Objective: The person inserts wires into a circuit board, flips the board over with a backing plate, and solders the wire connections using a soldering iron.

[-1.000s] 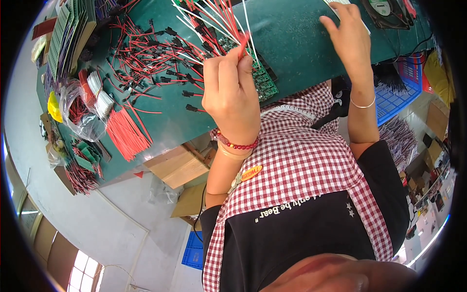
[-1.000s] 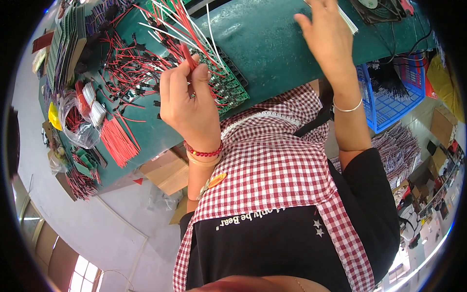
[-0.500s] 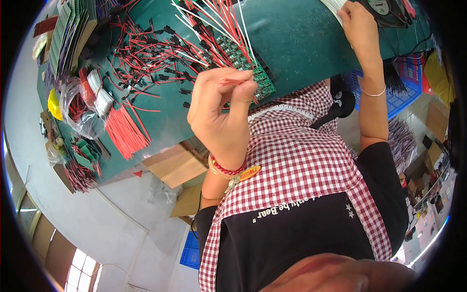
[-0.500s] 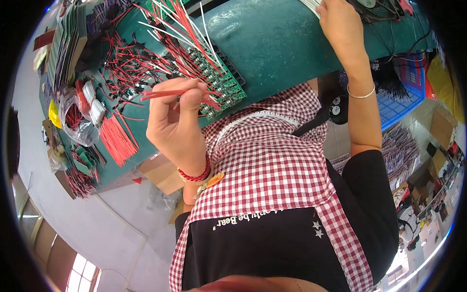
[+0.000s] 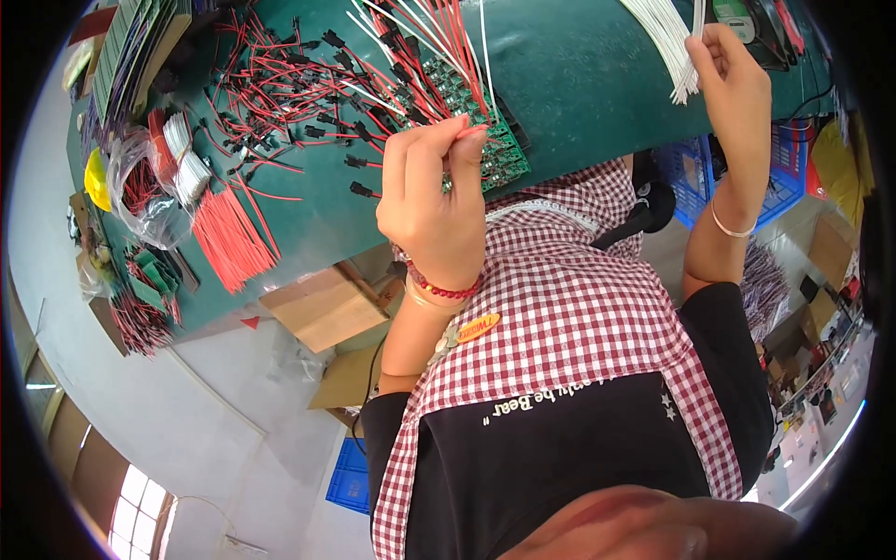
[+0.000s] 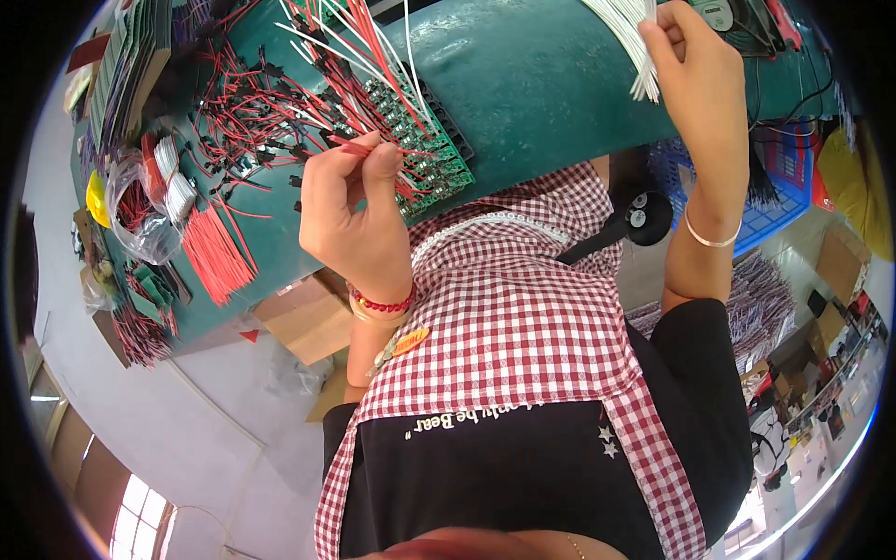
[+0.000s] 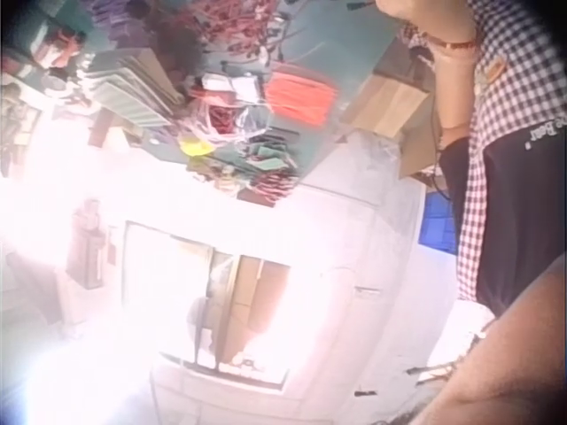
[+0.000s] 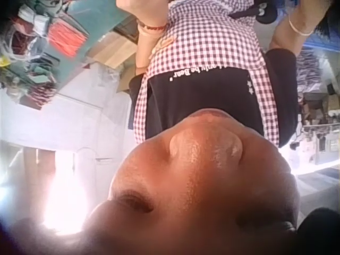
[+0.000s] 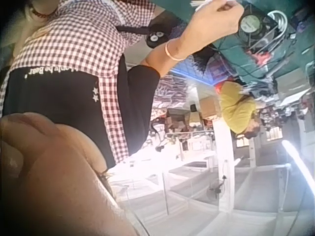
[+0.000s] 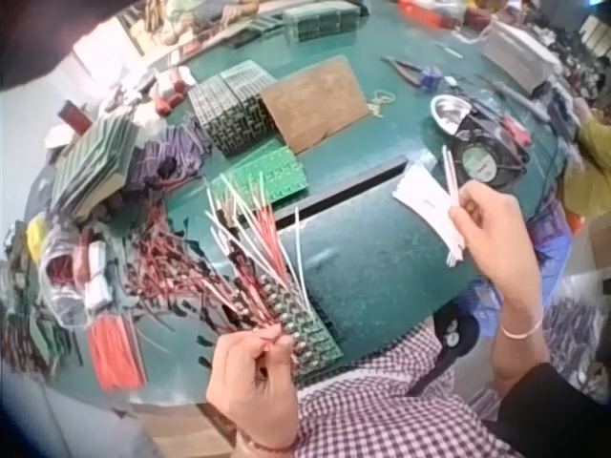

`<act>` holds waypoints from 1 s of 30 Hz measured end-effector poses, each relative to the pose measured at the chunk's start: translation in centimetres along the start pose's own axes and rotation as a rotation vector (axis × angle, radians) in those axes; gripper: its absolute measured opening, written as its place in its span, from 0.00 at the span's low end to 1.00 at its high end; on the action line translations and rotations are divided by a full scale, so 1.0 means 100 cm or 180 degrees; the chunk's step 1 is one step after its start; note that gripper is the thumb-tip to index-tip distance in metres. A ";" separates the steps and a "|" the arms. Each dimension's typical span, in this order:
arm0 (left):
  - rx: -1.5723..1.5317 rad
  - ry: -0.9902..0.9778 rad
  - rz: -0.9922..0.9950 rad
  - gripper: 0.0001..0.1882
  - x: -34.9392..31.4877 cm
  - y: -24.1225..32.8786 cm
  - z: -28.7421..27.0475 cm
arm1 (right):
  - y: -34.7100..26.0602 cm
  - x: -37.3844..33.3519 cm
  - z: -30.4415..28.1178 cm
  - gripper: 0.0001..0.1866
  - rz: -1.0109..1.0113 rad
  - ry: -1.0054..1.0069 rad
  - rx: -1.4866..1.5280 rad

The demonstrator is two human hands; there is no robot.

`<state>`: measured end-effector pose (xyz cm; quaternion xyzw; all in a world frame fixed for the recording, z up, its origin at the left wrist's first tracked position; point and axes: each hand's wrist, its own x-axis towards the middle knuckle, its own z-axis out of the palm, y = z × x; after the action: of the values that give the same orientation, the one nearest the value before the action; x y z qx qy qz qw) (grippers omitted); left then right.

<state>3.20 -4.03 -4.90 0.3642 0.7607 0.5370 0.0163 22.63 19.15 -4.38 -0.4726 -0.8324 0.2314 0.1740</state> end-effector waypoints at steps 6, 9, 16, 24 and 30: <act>0.0610 0.0007 0.0288 0.07 0.000 -0.004 0.001 | -0.063 -0.038 0.029 0.06 0.0110 -0.1141 0.2893; 0.0604 0.0009 0.0266 0.07 0.000 -0.003 0.001 | -0.074 -0.050 0.051 0.06 0.0068 -0.1210 0.3338; 0.0536 -0.0035 0.0198 0.07 -0.001 -0.001 -0.001 | -0.083 -0.054 0.071 0.05 -0.0138 -0.1188 0.3142; 0.0480 -0.0105 0.0152 0.07 -0.002 -0.001 -0.001 | -0.083 -0.053 0.075 0.05 -0.0407 -0.1070 0.2701; 0.0579 -0.0077 0.0194 0.07 -0.001 -0.001 -0.002 | -0.087 -0.052 0.075 0.05 -0.0594 -0.0957 0.2535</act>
<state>3.11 -4.24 -4.92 0.3936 0.7947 0.4615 -0.0239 15.29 9.09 -6.21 -0.2523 -0.7334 0.5840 0.2397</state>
